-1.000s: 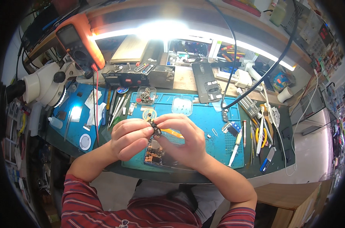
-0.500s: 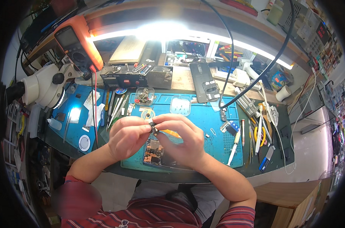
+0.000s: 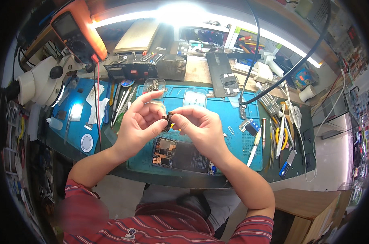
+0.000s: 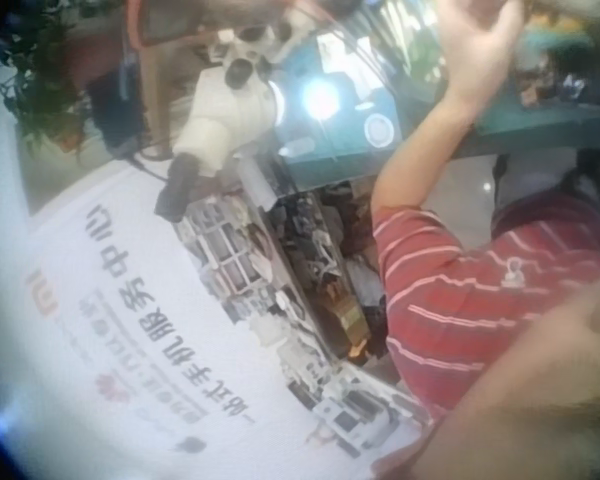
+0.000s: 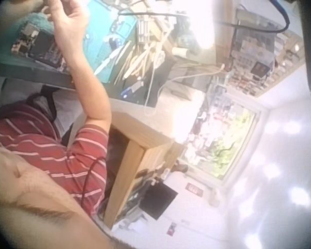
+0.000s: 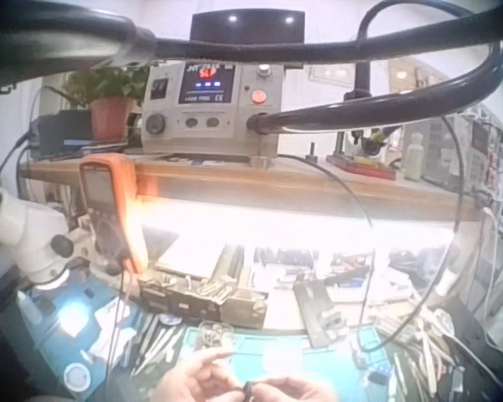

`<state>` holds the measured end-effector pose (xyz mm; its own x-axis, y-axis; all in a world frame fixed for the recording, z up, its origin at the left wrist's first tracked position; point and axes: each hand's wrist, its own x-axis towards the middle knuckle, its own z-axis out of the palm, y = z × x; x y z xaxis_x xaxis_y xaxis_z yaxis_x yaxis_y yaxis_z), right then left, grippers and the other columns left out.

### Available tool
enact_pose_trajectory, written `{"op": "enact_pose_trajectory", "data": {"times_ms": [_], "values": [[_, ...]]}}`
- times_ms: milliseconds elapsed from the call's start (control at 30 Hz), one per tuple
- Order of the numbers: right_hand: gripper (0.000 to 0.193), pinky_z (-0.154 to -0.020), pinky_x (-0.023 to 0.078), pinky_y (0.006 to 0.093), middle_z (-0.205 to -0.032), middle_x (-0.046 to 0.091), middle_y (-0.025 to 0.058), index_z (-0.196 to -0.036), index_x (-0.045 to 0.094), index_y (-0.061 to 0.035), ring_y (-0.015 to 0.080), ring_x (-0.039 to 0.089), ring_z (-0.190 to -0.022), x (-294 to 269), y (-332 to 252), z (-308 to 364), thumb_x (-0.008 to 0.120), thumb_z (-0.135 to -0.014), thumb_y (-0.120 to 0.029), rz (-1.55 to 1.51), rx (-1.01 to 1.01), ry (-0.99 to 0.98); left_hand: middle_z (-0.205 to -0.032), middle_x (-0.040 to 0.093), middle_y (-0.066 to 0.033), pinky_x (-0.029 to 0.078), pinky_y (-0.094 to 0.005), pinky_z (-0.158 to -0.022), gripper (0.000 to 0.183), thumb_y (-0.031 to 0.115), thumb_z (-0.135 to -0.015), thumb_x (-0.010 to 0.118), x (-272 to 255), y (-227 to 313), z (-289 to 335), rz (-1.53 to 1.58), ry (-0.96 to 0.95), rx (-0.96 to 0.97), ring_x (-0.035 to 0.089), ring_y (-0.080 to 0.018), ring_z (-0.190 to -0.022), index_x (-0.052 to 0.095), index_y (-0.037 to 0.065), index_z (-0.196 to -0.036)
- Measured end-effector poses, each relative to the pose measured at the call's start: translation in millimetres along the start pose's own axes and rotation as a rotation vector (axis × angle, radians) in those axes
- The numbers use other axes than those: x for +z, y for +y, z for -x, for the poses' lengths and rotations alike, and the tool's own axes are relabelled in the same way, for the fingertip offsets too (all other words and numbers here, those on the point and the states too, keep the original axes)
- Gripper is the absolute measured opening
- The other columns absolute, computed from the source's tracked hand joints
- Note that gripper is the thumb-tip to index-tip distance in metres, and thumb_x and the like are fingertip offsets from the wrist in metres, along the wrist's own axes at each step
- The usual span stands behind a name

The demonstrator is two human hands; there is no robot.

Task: The person cleans a small electronic component with a brush, then uses multimeter probes to test it. They handle a ribbon cable and a disassembled mobile phone, place the component in a vise, and apply flux with a syringe while using a hot air gun.

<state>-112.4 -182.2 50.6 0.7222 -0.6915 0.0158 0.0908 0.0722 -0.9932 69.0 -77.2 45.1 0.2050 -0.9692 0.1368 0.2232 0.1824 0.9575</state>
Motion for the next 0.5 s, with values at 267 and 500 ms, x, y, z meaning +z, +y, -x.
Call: {"op": "enact_pose_trajectory", "data": {"times_ms": [267, 500], "values": [[0.017, -0.073, 0.056, 0.0262, -0.096, 0.076, 0.0052, -0.108, 0.073, 0.0004, 0.0109, 0.072, -0.084, 6.4, 7.8, -1.5, 0.071, -0.099, -0.014, 0.149, -0.082, 0.164, -0.108, 0.066, -0.0056, 0.057, -0.0287, -0.089, 0.062, 0.003, -0.094, 0.074, -6.6, -2.3, -3.1, 0.233, 0.021, -0.253, 0.067, -0.0120, -0.099, 0.043, -0.002, -0.147], [0.016, -0.066, 0.058, 0.0331, -0.087, 0.073, 0.0095, -0.095, 0.071, -0.0033, 0.0232, 0.072, -0.074, 8.2, 9.2, -4.2, 0.078, -0.082, 0.002, 0.729, -0.703, 0.214, -0.110, 0.067, -0.0045, 0.055, -0.0284, -0.088, 0.061, 0.006, -0.096, 0.074, -8.0, -0.3, -3.1, 0.250, -0.023, -0.354, 0.066, -0.0113, -0.099, 0.044, 0.000, -0.148]]}}
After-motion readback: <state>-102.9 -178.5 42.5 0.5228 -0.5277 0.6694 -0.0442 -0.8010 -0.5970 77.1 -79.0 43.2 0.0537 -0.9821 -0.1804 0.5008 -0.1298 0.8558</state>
